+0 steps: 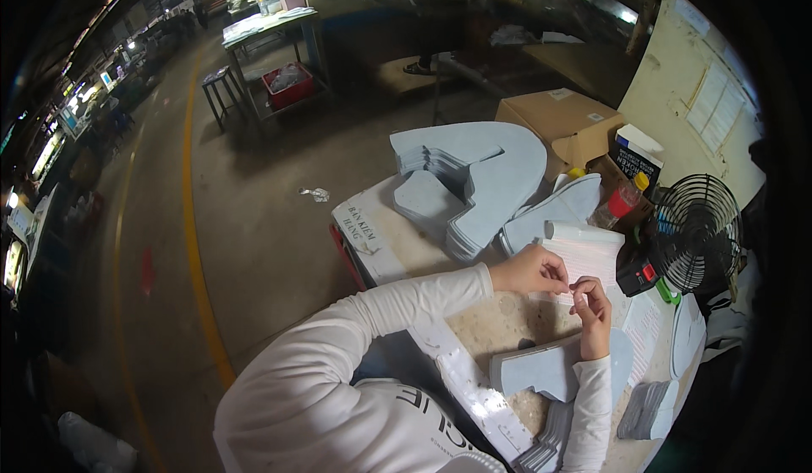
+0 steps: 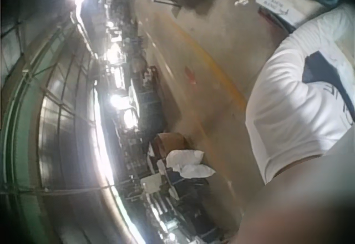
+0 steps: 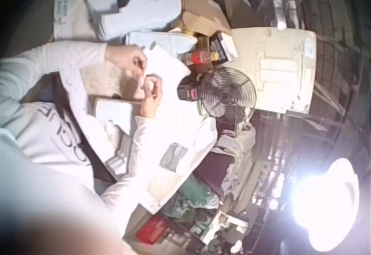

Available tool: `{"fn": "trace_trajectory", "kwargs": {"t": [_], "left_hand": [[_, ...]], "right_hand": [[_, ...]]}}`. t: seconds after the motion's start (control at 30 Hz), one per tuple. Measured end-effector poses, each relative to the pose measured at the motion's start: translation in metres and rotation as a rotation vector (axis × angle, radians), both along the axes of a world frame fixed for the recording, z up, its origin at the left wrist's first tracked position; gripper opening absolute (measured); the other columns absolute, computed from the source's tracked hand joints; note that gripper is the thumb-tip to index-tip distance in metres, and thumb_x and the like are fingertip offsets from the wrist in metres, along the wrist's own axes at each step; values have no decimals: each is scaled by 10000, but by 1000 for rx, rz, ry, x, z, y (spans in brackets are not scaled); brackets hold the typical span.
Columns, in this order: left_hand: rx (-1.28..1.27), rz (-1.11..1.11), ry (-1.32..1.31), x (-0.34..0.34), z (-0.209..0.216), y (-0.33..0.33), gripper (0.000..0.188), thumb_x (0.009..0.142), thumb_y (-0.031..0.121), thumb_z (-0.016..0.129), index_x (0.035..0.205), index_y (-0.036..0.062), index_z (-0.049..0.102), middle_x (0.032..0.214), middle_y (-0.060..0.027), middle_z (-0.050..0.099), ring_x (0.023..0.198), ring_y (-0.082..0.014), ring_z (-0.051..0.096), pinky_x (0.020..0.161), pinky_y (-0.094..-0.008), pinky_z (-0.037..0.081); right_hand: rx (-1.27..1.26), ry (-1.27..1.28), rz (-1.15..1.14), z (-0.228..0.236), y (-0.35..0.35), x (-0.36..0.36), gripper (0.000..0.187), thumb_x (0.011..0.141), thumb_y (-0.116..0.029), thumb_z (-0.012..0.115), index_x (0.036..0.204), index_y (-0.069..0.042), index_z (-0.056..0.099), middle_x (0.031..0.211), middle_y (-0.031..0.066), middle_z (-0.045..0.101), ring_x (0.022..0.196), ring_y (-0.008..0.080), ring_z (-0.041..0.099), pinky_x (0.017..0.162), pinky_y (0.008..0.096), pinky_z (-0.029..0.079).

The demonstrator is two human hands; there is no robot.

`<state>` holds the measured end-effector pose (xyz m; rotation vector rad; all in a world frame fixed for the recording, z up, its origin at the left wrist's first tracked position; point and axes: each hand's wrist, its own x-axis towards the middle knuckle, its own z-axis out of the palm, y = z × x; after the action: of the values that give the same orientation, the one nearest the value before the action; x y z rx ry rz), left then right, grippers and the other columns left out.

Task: The person repeatedly picks small adhesive stickers from a pink grid sheet and presses them onto the surface of light gray plastic parts. They handle the parts one at a time, placing each sticker carefully and stacking the finished parts into a growing pile on the table.

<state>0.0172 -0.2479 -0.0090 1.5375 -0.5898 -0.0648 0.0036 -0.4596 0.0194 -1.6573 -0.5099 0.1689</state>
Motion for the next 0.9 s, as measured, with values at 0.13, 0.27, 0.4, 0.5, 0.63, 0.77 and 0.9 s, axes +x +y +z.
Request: {"fn": "trace_trajectory", "kwargs": {"t": [0.13, 0.27, 0.4, 0.5, 0.63, 0.77, 0.9], "left_hand": [[87, -5, -25, 5, -4, 5, 139, 840, 137, 735, 880, 16, 682, 774, -24, 701, 716, -67, 649, 668, -223, 526], [180, 46, -138, 4, -6, 5, 159, 844, 158, 713, 870, 22, 633, 778, -32, 679, 715, -130, 658, 649, -266, 534], [239, 406, -442, -1, -6, -1, 160, 829, 123, 667, 841, 46, 526, 818, -83, 590, 747, -290, 611, 633, -388, 489], [296, 359, -430, -5, -6, -5, 159, 834, 130, 664, 844, 50, 527, 830, -99, 604, 760, -309, 617, 654, -409, 471], [281, 482, -495, -4, -6, -2, 155, 836, 124, 657, 863, 52, 522, 812, -109, 608, 773, -332, 615, 655, -419, 476], [-93, 135, -177, -4, -5, -2, 174, 910, 140, 625, 921, 50, 478, 830, -47, 619, 761, -184, 626, 715, -351, 513], [-686, -349, 538, -6, -11, -17, 74, 964, 84, 539, 954, 89, 466, 995, -35, 566, 931, -143, 583, 888, -322, 497]], "right_hand": [[258, 274, 87, 6, -5, -5, 122, 907, -192, 614, 903, -104, 530, 1053, -4, 506, 946, 70, 487, 685, 180, 387], [436, 405, 146, 5, -3, -7, 156, 917, -229, 613, 974, -125, 511, 1082, -11, 500, 969, 70, 476, 655, 171, 368], [406, 358, 77, 2, -2, -4, 191, 927, -241, 611, 1021, -109, 510, 1109, 0, 493, 978, 66, 480, 603, 158, 364], [439, 392, 103, 1, -3, -5, 200, 933, -252, 608, 1021, -103, 508, 1077, 6, 493, 942, 66, 489, 554, 152, 356], [420, 441, 178, 2, 0, -5, 200, 966, -285, 554, 988, -91, 510, 902, 8, 523, 739, 66, 511, 480, 158, 334], [220, 486, 232, 10, 2, -2, 337, 992, -295, 491, 1128, 9, 545, 581, -31, 439, 458, 59, 396, 403, 184, 295], [289, 448, 301, 20, -5, -7, 474, 988, -272, 489, 1298, 86, 502, 421, -74, 305, 331, 32, 259, 346, 191, 239]]}}
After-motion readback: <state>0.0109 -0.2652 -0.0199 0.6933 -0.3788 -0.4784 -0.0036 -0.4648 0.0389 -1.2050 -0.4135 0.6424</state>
